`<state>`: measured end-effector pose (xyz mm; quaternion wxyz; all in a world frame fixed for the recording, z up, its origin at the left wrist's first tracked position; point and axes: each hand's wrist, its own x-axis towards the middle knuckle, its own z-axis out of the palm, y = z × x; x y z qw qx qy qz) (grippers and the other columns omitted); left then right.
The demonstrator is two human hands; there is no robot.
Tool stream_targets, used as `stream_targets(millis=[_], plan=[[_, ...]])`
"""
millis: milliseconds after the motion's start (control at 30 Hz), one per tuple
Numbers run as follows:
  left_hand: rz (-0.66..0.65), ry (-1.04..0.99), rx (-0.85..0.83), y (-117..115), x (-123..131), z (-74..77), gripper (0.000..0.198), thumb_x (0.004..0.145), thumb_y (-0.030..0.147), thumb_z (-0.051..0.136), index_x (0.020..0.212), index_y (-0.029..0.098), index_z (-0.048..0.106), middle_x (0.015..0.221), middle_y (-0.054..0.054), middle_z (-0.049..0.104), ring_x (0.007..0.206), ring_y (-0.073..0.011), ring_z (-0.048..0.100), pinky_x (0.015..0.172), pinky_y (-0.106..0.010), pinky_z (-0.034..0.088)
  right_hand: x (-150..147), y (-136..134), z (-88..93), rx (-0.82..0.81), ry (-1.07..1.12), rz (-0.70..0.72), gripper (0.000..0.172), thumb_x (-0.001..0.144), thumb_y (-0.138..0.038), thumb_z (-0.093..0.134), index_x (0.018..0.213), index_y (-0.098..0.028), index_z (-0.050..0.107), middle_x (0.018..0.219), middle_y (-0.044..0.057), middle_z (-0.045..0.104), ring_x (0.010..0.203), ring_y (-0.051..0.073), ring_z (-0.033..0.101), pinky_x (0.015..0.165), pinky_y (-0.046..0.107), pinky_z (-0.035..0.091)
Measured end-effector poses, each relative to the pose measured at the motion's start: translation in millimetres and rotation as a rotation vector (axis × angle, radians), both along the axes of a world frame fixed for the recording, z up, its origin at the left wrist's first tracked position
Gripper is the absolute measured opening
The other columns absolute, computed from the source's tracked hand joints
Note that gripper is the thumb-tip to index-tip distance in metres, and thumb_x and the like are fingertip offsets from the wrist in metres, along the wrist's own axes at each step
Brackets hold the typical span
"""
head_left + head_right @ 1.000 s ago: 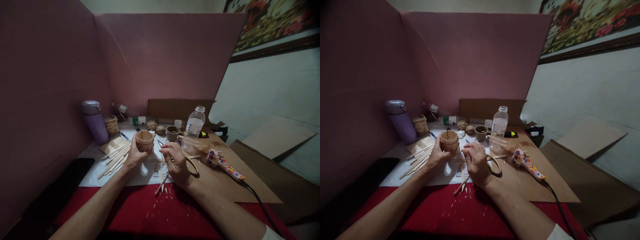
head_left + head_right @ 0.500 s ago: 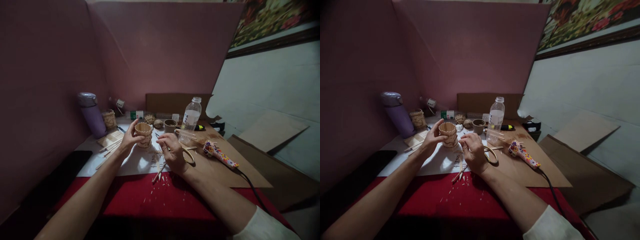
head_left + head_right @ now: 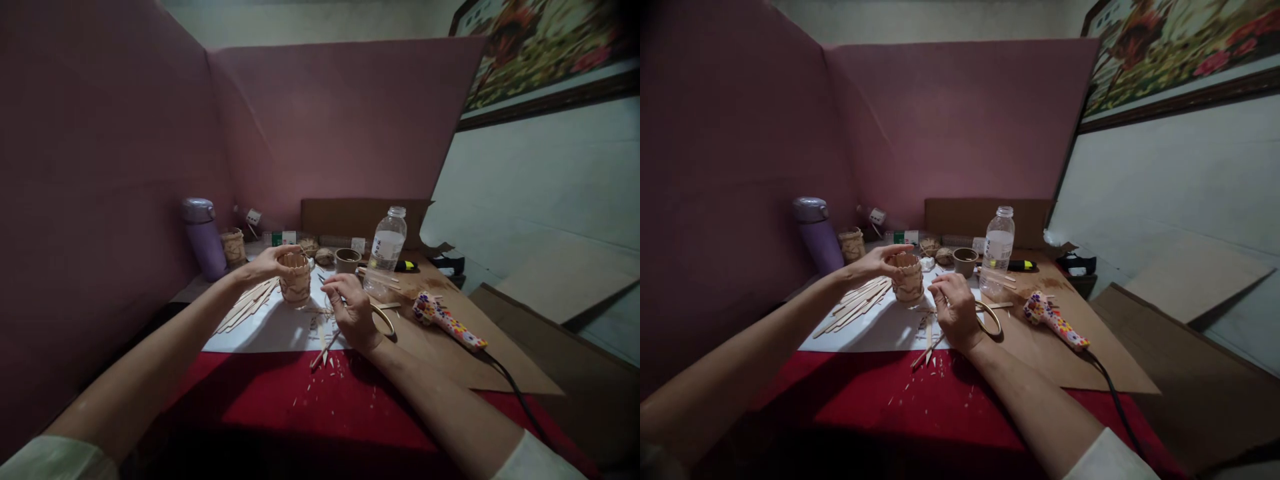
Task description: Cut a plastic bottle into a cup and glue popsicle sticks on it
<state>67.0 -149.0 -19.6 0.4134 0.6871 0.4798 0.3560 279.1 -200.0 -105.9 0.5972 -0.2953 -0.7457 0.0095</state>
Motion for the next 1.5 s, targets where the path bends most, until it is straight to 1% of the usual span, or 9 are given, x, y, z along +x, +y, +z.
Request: stream_targets(millis=[133, 233, 300, 433, 633, 833, 1067, 1200, 1500], plan=[[0.038, 0.209, 0.001, 15.3, -4.0, 22.7, 0.058, 0.057, 0.031, 0.071, 0.112, 0.012, 0.071, 0.092, -0.008, 0.071, 0.086, -0.0226, 0.066, 0.071, -0.031, 0.054, -0.2, -0.2, 0.1, -0.006, 0.001, 0.009, 0.02, 0.097, -0.02, 0.053, 0.081, -0.021, 0.065, 0.089, 0.008, 0.066, 0.089, 0.023, 0.058, 0.081, 0.041, 0.049], [0.185, 0.388, 0.101, 33.0, -9.2, 46.3, 0.051, 0.062, 0.032, 0.066, 0.11, 0.013, 0.072, 0.084, -0.006, 0.07, 0.077, -0.0196, 0.066, 0.059, -0.026, 0.051, -0.5, -0.2, 0.1, -0.013, 0.001, 0.012, 0.02, 0.097, -0.02, 0.053, 0.082, -0.021, 0.065, 0.089, 0.008, 0.066, 0.089, 0.023, 0.058, 0.081, 0.04, 0.049], [0.342, 0.638, 0.222, 47.5, -14.6, 61.2, 0.045, 0.067, 0.035, 0.064, 0.107, 0.016, 0.073, 0.089, -0.005, 0.071, 0.079, -0.0191, 0.067, 0.059, -0.024, 0.05, -0.5, -0.1, -0.1, -0.01, -0.001, 0.012, 0.019, 0.097, -0.02, 0.053, 0.082, -0.021, 0.065, 0.089, 0.008, 0.066, 0.088, 0.022, 0.058, 0.08, 0.04, 0.049], [0.485, 0.802, 0.292, 77.5, -30.1, 75.0, 0.037, 0.065, 0.039, 0.07, 0.091, 0.014, 0.075, 0.09, -0.011, 0.072, 0.093, -0.0273, 0.067, 0.069, -0.027, 0.05, -0.5, -0.3, -0.7, -0.017, -0.013, 0.018, 0.018, 0.097, -0.018, 0.053, 0.083, -0.02, 0.065, 0.088, 0.008, 0.066, 0.087, 0.022, 0.058, 0.079, 0.039, 0.05], [0.526, 0.894, 0.28, 110.5, -45.9, 56.3, 0.037, 0.071, 0.044, 0.066, 0.097, 0.018, 0.075, 0.106, -0.013, 0.073, 0.105, -0.0303, 0.066, 0.081, -0.031, 0.051, -1.1, -1.0, -0.4, -0.05, -0.011, 0.017, 0.017, 0.096, -0.018, 0.054, 0.083, -0.02, 0.065, 0.088, 0.008, 0.065, 0.087, 0.022, 0.059, 0.079, 0.04, 0.05], [0.487, 0.89, 0.223, 122.6, -52.0, 33.7, 0.047, 0.07, 0.052, 0.068, 0.101, 0.017, 0.075, 0.112, -0.016, 0.072, 0.107, -0.0339, 0.066, 0.085, -0.035, 0.051, -1.1, -1.8, 0.9, -0.062, -0.019, 0.023, 0.017, 0.096, -0.016, 0.055, 0.083, -0.019, 0.065, 0.088, 0.009, 0.065, 0.088, 0.022, 0.059, 0.08, 0.039, 0.05], [0.411, 0.84, 0.229, 133.1, -63.1, 38.8, 0.065, 0.064, 0.051, 0.076, 0.118, 0.015, 0.071, 0.129, -0.013, 0.068, 0.12, -0.0303, 0.061, 0.094, -0.027, 0.048, -1.5, -2.5, 0.6, -0.067, -0.022, 0.028, 0.017, 0.095, -0.017, 0.055, 0.083, -0.02, 0.066, 0.088, 0.008, 0.065, 0.086, 0.022, 0.06, 0.078, 0.039, 0.051], [0.337, 0.807, 0.22, 136.5, -62.4, 36.6, 0.059, 0.061, 0.035, 0.076, 0.118, 0.02, 0.072, 0.119, -0.007, 0.073, 0.109, -0.0256, 0.067, 0.089, -0.024, 0.051, -1.8, -2.7, 1.5, -0.067, -0.019, 0.031, 0.017, 0.095, -0.017, 0.055, 0.083, -0.021, 0.066, 0.088, 0.007, 0.065, 0.086, 0.022, 0.06, 0.078, 0.039, 0.051], [0.333, 0.744, 0.233, 142.1, -58.7, 32.0, 0.05, 0.051, 0.019, 0.072, 0.099, 0.023, 0.079, 0.093, -0.004, 0.077, 0.096, -0.0278, 0.07, 0.082, -0.027, 0.054, -1.7, -1.8, 0.2, -0.076, -0.029, 0.034, 0.017, 0.096, -0.017, 0.054, 0.083, -0.02, 0.066, 0.088, 0.008, 0.065, 0.087, 0.022, 0.06, 0.079, 0.04, 0.051]])
